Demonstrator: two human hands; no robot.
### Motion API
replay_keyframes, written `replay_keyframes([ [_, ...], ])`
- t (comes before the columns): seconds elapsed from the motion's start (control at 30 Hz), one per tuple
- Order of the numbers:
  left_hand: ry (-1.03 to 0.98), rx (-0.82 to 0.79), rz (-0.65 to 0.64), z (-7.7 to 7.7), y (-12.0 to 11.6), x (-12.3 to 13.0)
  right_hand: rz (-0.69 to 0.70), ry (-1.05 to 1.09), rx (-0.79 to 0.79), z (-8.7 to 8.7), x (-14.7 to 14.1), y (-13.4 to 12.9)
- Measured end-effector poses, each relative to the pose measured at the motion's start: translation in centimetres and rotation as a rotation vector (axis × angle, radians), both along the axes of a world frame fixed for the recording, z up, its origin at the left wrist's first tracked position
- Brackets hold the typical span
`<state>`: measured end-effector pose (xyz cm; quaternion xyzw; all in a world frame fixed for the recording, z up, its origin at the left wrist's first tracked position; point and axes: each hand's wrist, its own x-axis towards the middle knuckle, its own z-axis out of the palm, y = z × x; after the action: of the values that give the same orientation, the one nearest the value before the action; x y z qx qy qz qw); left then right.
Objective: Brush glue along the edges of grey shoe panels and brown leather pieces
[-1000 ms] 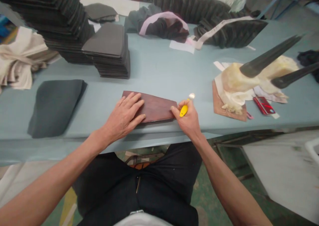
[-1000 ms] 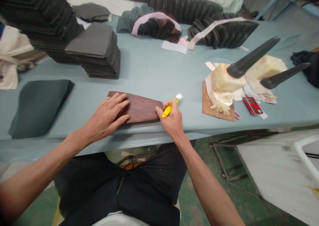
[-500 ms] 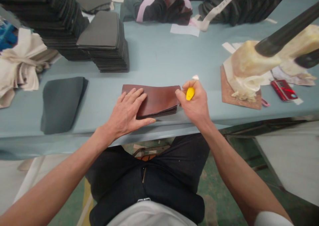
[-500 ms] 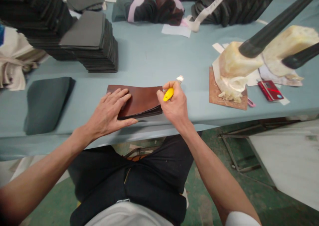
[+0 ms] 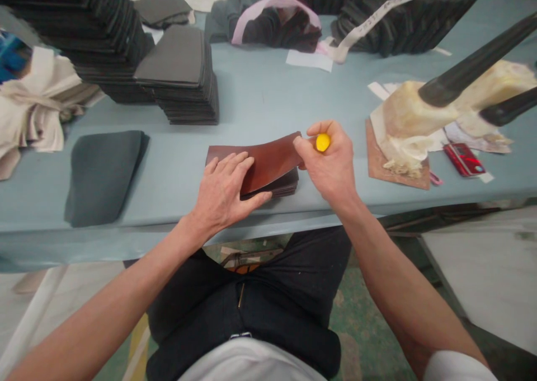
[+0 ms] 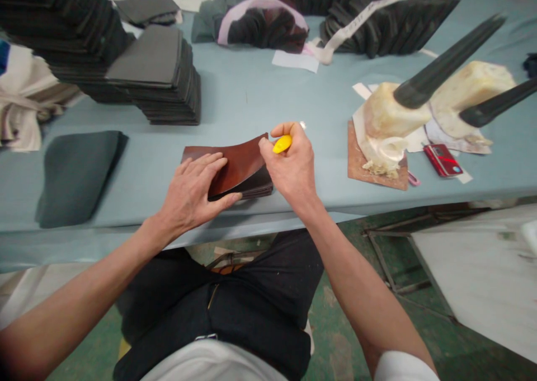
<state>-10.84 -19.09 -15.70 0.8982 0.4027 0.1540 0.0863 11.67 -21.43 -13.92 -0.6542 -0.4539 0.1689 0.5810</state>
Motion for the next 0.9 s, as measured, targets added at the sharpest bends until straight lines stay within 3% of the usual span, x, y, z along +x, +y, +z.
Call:
replay_keyframes([
  [0.17, -0.007, 0.008, -0.04, -0.4, 0.0, 0.1, 0.061, 0.231, -0.022, 0.1, -0.6, 0.2],
  [0.3, -0.183, -0.059, 0.022, 0.0, 0.5, -0.7, 0.101, 0.243, 0.077, 0.9, -1.3, -0.4],
  [0.47, -0.393, -0.175, 0.173, 2.7, 1.9, -2.2, -0.033, -0.125, 0.204, -0.1, -2.3, -1.9],
  [0.57, -0.464, -0.189, 0.224, 4.4, 3.3, -3.1, 0.067, -0.478, 0.178, -2.0, -3.3, -2.5],
  [0.73, -0.611, -0.26, 0.247, 5.9, 5.7, -4.8, 0.16, -0.642, 0.186, -4.8, -5.3, -2.4],
  [0.9, -0.698, -0.289, 0.259, 6.8, 7.2, -6.7, 0.17, -0.745, 0.213, -6.6, -6.1, -2.0],
])
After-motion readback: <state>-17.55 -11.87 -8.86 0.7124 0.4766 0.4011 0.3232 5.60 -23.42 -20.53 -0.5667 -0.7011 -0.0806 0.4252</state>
